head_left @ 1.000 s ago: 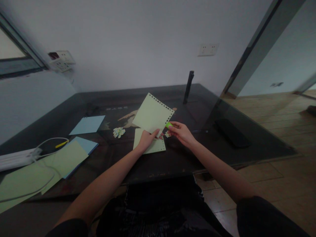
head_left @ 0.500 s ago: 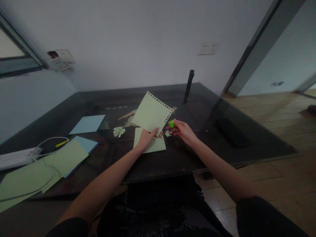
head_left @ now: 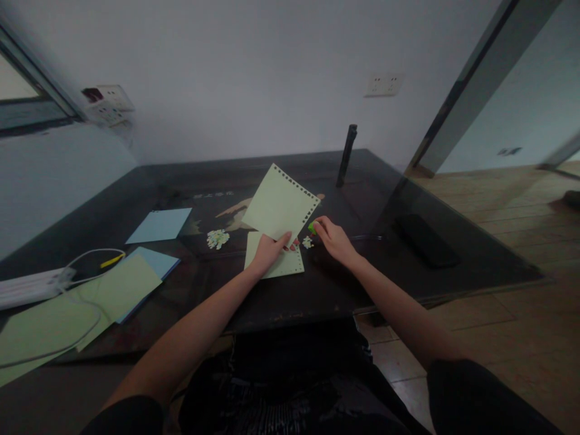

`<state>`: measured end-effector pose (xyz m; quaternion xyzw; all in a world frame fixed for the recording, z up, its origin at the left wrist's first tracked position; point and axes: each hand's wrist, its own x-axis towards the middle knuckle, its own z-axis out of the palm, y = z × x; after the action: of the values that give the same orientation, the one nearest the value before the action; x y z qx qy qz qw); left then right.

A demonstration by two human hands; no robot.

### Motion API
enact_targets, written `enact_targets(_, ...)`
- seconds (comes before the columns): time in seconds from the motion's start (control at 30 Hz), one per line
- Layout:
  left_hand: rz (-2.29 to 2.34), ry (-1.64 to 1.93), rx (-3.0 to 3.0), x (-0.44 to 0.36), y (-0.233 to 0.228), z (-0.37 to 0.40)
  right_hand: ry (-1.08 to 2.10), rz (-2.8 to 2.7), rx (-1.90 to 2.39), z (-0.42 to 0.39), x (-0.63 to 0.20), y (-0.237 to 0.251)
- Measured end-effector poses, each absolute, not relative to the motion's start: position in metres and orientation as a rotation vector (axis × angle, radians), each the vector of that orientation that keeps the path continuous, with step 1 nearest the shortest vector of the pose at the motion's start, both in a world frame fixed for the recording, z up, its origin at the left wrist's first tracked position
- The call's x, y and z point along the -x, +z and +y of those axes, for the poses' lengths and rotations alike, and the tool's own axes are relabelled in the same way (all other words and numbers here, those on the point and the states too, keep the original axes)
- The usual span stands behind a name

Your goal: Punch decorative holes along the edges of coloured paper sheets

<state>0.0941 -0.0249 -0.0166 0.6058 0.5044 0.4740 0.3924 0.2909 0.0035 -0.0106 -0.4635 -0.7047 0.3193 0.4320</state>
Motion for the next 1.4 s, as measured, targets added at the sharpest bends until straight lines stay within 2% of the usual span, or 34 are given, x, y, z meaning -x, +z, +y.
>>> enact_targets(0.13, 1.295, 1.201, -1.532, -0.095, -0.015, -0.026, 0.680, -1.930, 1.160, 0.005, -0.293, -0.014)
enact_targets(0.33, 1.313, 1.208, -1.523, -0.096, -0.013, -0.028, 0.682, -1.874, 1.166, 0.010, -0.296, -0.014)
enact_targets(0.77, 1.312, 1.269, -1.425, -0.094, -0.016, -0.025, 1.360, -1.298, 0.950, 0.007, -0.298, -0.002)
enact_targets(1.0, 1.193, 1.356, -1.277, -0.094, -0.018, -0.021, 1.221, -1.352, 0.961, 0.011, -0.301, -0.006)
enact_targets(1.17, 1.174, 1.403, -1.204, -0.093, -0.017, -0.020, 1.263, -1.365, 0.980, 0.011, -0.299, -0.007)
enact_targets(1.4, 1.226, 1.402, -1.235, -0.088, -0.021, -0.014, 1.117, -1.540, 0.967, 0.015, -0.312, 0.016)
